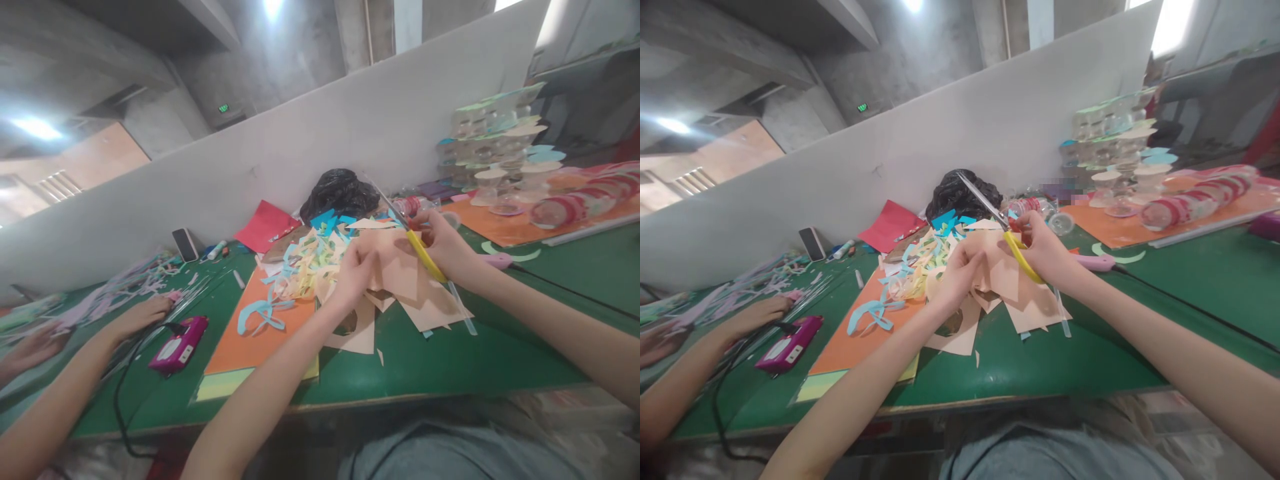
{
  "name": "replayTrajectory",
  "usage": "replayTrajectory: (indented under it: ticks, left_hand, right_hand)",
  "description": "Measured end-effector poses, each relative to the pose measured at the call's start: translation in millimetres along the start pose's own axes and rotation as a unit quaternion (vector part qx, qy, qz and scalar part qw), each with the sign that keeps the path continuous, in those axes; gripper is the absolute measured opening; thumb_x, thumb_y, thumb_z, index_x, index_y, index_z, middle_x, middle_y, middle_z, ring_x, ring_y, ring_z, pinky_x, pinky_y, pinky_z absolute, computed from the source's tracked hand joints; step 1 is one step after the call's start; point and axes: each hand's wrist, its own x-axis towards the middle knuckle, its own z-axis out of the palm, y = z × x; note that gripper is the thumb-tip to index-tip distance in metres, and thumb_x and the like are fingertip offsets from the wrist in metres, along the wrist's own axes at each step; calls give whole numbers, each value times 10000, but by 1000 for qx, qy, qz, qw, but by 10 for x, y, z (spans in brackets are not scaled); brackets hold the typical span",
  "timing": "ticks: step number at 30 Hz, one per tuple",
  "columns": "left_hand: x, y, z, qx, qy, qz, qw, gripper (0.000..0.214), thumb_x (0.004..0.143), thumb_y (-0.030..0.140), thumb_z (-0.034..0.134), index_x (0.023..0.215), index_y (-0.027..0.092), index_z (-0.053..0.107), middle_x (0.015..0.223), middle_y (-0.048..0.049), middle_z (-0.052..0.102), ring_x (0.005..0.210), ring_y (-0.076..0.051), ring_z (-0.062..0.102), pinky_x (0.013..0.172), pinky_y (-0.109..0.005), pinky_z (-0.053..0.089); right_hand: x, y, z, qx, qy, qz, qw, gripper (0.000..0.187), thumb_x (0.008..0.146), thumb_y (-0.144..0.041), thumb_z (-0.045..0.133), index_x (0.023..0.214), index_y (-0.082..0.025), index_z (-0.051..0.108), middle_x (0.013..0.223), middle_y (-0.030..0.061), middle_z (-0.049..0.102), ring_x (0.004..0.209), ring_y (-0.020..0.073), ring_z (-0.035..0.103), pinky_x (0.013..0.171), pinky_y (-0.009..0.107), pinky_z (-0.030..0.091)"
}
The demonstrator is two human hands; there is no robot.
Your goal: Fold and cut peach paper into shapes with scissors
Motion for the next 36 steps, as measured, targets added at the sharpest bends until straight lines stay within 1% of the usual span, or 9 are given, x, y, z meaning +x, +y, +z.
replayTrajectory:
  ticks: [2, 5, 9, 14, 19, 22, 26, 30, 36]
  left_hand:
    - [13, -9, -20, 9, 25, -3, 1000, 197, 907, 298, 582, 1077, 198, 583, 1007, -54, 692, 991, -212, 640, 894, -364, 502]
    - [29, -16, -56, 28, 50, -2, 998, 195, 914, 327, 582, 1065, 204, 584, 937, -32, 673, 946, -199, 628, 856, -344, 500]
    - [12, 13, -58, 38, 66, -1, 997, 187, 929, 341, 569, 1046, 195, 576, 883, -21, 635, 873, -183, 620, 819, -330, 498]
    - [-26, 65, -33, 34, 76, 29, 996, 305, 955, 314, 544, 1236, 205, 491, 910, -23, 620, 874, -170, 630, 835, -324, 509]
    - [23, 34, -123, 104, 63, 100, 987, 426, 960, 295, 540, 1359, 254, 396, 1167, -77, 614, 1113, -210, 610, 991, -396, 480]
    - [68, 12, -201, 164, 32, 165, 972, 370, 966, 284, 518, 1324, 243, 437, 1281, -100, 592, 1223, -226, 568, 1063, -433, 440]
    - [103, 6, -278, 221, -32, 248, 943, 294, 958, 207, 467, 1245, 204, 525, 1309, -123, 614, 1254, -234, 566, 1087, -461, 434]
    - [90, 46, -302, 233, -21, 289, 929, 311, 958, 185, 456, 1253, 219, 549, 1274, -116, 644, 1212, -227, 599, 1058, -464, 469]
    - [46, 76, -254, 230, -21, 326, 917, 266, 990, 206, 437, 1219, 212, 570, 1226, -113, 664, 1181, -213, 613, 1031, -444, 496]
  right_hand:
    - [13, 26, -5, 5, -10, -13, 1000, 536, 625, -281, 866, 953, -271, 442, 834, -24, 641, 706, 148, 609, 606, 254, 501]
    - [32, 42, 9, 14, 9, -23, 1000, 565, 595, -294, 881, 944, -261, 438, 882, -14, 643, 745, 144, 628, 658, 259, 524]
    - [48, 49, 29, 31, 1, 2, 1000, 656, 506, -377, 912, 928, -268, 422, 782, -44, 622, 641, 155, 627, 586, 288, 537]
    - [79, 109, 1, 35, -7, 0, 999, 643, 531, -418, 898, 938, -284, 419, 763, -37, 628, 657, 203, 662, 548, 312, 536]
    - [88, 159, -45, -2, -15, -33, 999, 592, 598, -429, 881, 968, -280, 443, 910, 15, 664, 865, 261, 693, 618, 342, 561]
    - [78, 185, -56, -44, -18, -46, 998, 562, 614, -427, 878, 962, -278, 462, 923, 36, 672, 944, 295, 688, 663, 372, 571]
    - [83, 241, -57, -87, 4, -62, 994, 527, 613, -391, 883, 942, -275, 489, 998, 57, 680, 1022, 317, 677, 771, 434, 577]
    - [80, 252, -52, -96, 11, -69, 993, 509, 633, -412, 873, 959, -276, 506, 999, 62, 681, 1031, 318, 674, 800, 457, 573]
    - [45, 200, -36, -74, 17, -61, 995, 553, 643, -495, 861, 991, -275, 492, 977, 52, 680, 966, 296, 682, 755, 422, 584]
